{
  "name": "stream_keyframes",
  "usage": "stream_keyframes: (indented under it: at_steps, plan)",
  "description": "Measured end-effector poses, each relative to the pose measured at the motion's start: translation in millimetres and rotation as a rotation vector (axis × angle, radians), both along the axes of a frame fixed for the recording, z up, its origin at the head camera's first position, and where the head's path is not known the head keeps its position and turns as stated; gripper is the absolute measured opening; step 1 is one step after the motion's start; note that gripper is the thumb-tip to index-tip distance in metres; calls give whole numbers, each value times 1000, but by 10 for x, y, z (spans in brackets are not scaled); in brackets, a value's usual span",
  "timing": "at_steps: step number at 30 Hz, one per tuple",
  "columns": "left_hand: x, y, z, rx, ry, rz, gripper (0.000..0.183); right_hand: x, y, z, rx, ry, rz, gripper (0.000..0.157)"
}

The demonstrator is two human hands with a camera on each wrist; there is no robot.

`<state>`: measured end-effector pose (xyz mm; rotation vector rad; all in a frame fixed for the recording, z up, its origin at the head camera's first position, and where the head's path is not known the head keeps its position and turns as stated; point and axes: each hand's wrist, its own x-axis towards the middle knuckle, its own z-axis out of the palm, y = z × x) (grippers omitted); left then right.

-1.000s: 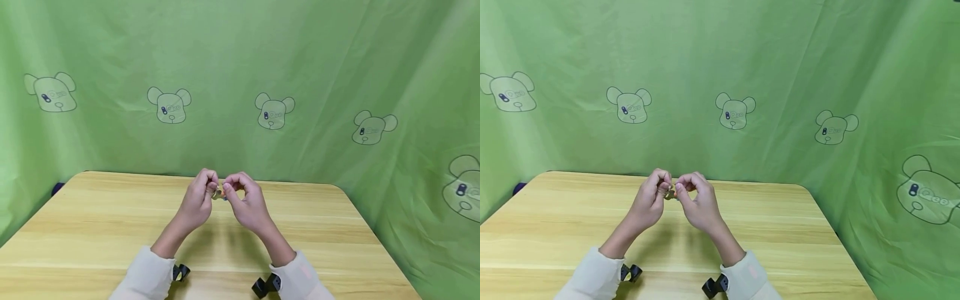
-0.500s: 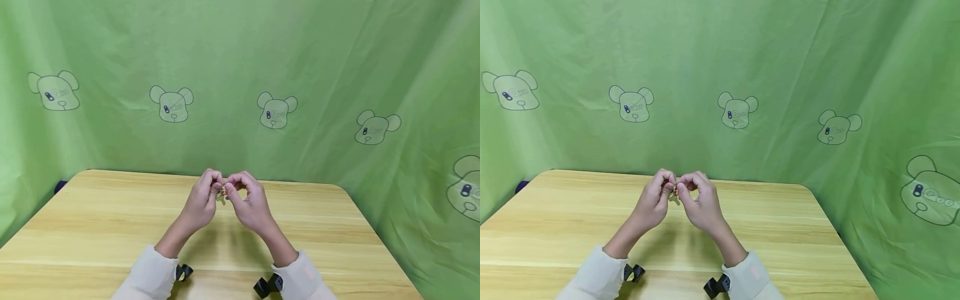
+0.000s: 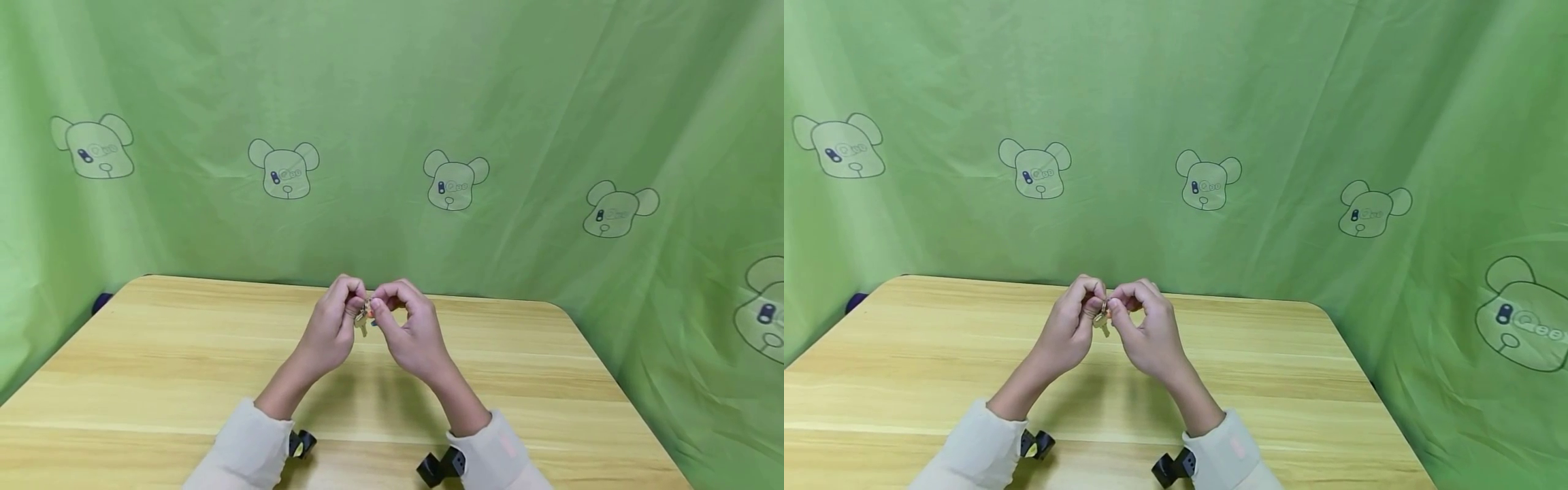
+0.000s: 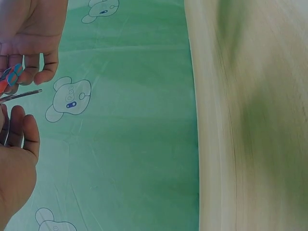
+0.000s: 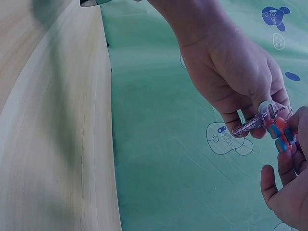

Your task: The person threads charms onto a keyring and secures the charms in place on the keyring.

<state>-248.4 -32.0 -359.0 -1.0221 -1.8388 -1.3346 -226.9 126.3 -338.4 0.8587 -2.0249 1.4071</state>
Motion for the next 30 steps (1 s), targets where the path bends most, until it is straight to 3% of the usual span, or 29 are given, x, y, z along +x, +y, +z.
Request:
stream_keyframes:
  at_steps: [30]
  plan:
    - [-34, -30, -8, -1, 23, 13, 11, -6, -17, -17, 27, 17, -12, 9]
